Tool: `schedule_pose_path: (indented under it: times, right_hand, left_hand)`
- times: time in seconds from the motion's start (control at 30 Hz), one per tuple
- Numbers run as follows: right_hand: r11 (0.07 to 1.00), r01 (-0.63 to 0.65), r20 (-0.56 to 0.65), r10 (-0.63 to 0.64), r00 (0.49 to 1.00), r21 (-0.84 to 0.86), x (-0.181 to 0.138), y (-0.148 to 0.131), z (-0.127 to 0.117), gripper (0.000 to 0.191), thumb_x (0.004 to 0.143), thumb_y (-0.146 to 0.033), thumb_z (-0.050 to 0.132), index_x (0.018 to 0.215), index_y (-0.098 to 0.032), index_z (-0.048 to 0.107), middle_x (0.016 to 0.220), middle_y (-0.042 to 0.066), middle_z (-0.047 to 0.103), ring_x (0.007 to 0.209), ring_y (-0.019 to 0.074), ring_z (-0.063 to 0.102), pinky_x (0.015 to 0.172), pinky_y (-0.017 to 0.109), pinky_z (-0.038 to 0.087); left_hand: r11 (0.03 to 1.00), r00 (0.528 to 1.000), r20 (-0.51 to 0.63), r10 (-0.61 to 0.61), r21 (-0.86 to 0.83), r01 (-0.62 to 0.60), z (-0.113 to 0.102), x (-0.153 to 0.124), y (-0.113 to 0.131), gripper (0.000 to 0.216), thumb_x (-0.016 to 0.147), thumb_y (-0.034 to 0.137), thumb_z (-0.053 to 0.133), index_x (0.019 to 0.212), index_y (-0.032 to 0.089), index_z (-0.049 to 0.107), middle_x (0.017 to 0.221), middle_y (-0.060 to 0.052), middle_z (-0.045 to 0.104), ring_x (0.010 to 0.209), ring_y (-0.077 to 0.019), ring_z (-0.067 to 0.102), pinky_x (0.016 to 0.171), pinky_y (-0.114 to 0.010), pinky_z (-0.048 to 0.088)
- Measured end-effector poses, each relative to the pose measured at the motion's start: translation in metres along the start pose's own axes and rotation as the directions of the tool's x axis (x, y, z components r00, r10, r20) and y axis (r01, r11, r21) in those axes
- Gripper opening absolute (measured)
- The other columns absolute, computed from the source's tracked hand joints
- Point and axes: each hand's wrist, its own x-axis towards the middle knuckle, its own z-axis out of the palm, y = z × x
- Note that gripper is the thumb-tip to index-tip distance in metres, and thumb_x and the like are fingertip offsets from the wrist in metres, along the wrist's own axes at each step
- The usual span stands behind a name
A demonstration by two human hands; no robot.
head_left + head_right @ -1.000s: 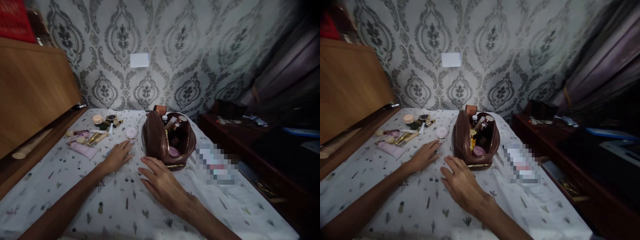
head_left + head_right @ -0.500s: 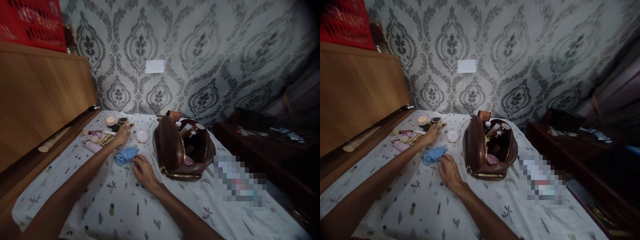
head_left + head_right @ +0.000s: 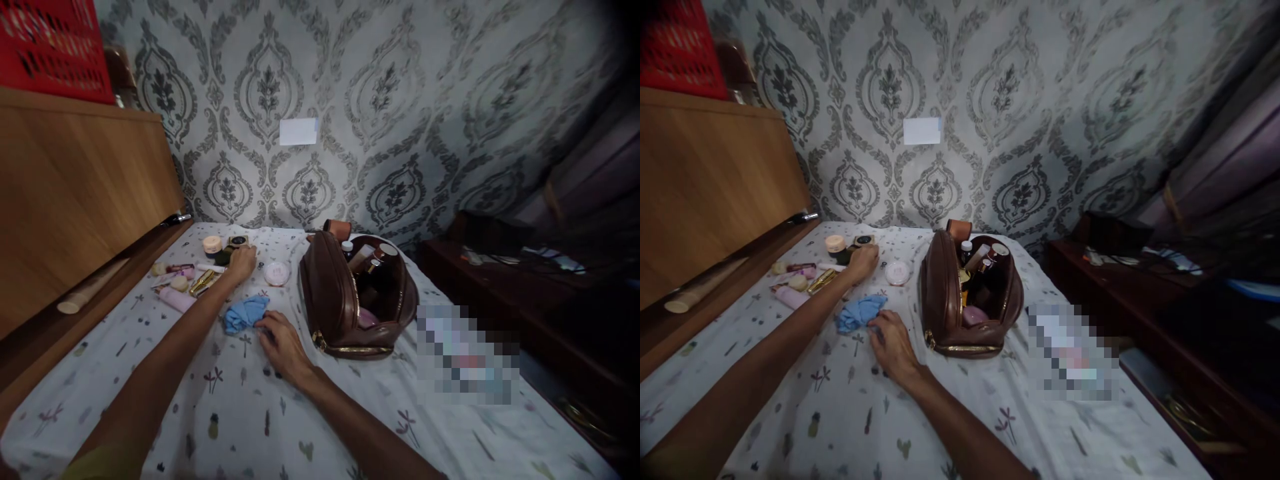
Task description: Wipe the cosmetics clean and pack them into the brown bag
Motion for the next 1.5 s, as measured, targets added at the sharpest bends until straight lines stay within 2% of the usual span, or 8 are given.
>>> schedule_pose_path:
  times: [0.23,0.43,0.73,0.93,1.03,1.13,1.37,1.5]
  right_hand:
    - [0.998,-0.011,-0.059,0.015,0.998,0.061,0.000,-0.005,-0.009,0.022,0.086,-0.014,0.056,0.099,-0.018,0.073,0.109,0.011,0.069,0.106,0.0229,0.064,0.093,0.038,0.050]
    - [0.984,-0.078,-0.122,0.098,0.988,0.163,0.004,-0.003,-0.014,0.022,0.084,-0.015,0.053,0.096,-0.017,0.072,0.097,0.008,0.072,0.085,0.0185,0.065,0.078,0.031,0.051]
    - [0.981,-0.079,-0.136,0.103,0.985,0.175,0.007,0.001,-0.013,0.024,0.083,-0.019,0.052,0.094,-0.015,0.073,0.094,0.009,0.073,0.088,0.0205,0.067,0.080,0.033,0.051]
    - [0.968,-0.141,-0.158,0.176,0.972,0.209,0.008,0.005,-0.014,0.023,0.083,-0.022,0.053,0.096,-0.018,0.071,0.092,0.006,0.073,0.085,0.0201,0.067,0.077,0.034,0.054]
    - [0.949,-0.160,-0.172,0.211,0.962,0.271,0.008,0.009,-0.013,0.026,0.085,-0.027,0.054,0.104,-0.018,0.069,0.096,0.008,0.073,0.086,0.0209,0.068,0.073,0.035,0.057]
    - [0.940,-0.166,-0.184,0.227,0.956,0.297,0.008,0.013,-0.011,0.029,0.084,-0.028,0.055,0.108,-0.018,0.067,0.099,0.009,0.072,0.088,0.0211,0.068,0.071,0.034,0.059]
    - [0.917,-0.190,-0.190,0.269,0.944,0.351,0.009,0.018,-0.008,0.030,0.085,-0.030,0.056,0.112,-0.018,0.064,0.101,0.009,0.070,0.087,0.0197,0.068,0.062,0.029,0.060]
    - [0.917,-0.205,-0.190,0.281,0.941,0.342,0.009,0.019,-0.009,0.036,0.087,-0.031,0.054,0.120,-0.016,0.061,0.104,0.010,0.067,0.074,0.0150,0.066,0.060,0.027,0.058]
  left_hand:
    - [0.998,1.000,-0.017,0.003,-0.062,-0.004,0.001,-0.015,0.005,0.036,0.088,0.008,0.042,0.122,0.015,0.053,0.128,-0.019,0.056,0.107,-0.0268,0.063,0.087,-0.035,0.051]
    - [0.989,1.000,0.012,0.013,-0.151,-0.011,-0.001,-0.040,-0.015,0.037,0.079,0.010,0.055,0.116,0.016,0.054,0.104,-0.011,0.067,0.098,-0.0245,0.064,0.083,-0.033,0.051]
    - [0.980,0.997,0.002,0.072,-0.183,-0.071,-0.001,-0.062,-0.014,0.046,0.084,0.007,0.051,0.128,0.017,0.057,0.119,-0.012,0.065,0.111,-0.0245,0.060,0.096,-0.036,0.047]
    - [0.982,0.995,-0.029,0.092,-0.163,-0.095,-0.011,-0.076,-0.001,0.026,0.093,0.020,0.048,0.112,0.019,0.065,0.107,-0.013,0.064,0.103,-0.0282,0.061,0.090,-0.041,0.048]
    - [0.975,0.989,-0.053,0.136,-0.172,-0.144,-0.019,-0.083,0.001,0.021,0.096,0.026,0.049,0.104,0.020,0.066,0.116,-0.012,0.061,0.115,-0.0281,0.055,0.098,-0.040,0.045]
    - [0.966,0.985,-0.048,0.166,-0.192,-0.172,-0.020,-0.086,0.000,0.021,0.095,0.023,0.049,0.110,0.019,0.063,0.123,-0.013,0.061,0.122,-0.0278,0.051,0.105,-0.042,0.040]
    - [0.939,0.979,-0.005,0.202,-0.282,-0.195,-0.014,-0.093,-0.006,0.021,0.088,0.018,0.056,0.107,0.018,0.065,0.109,-0.012,0.068,0.107,-0.0276,0.061,0.095,-0.040,0.046]
    - [0.887,0.962,-0.021,0.271,-0.382,-0.259,-0.018,-0.101,-0.007,0.020,0.087,0.019,0.055,0.102,0.019,0.068,0.101,-0.008,0.069,0.098,-0.0237,0.063,0.091,-0.036,0.048]
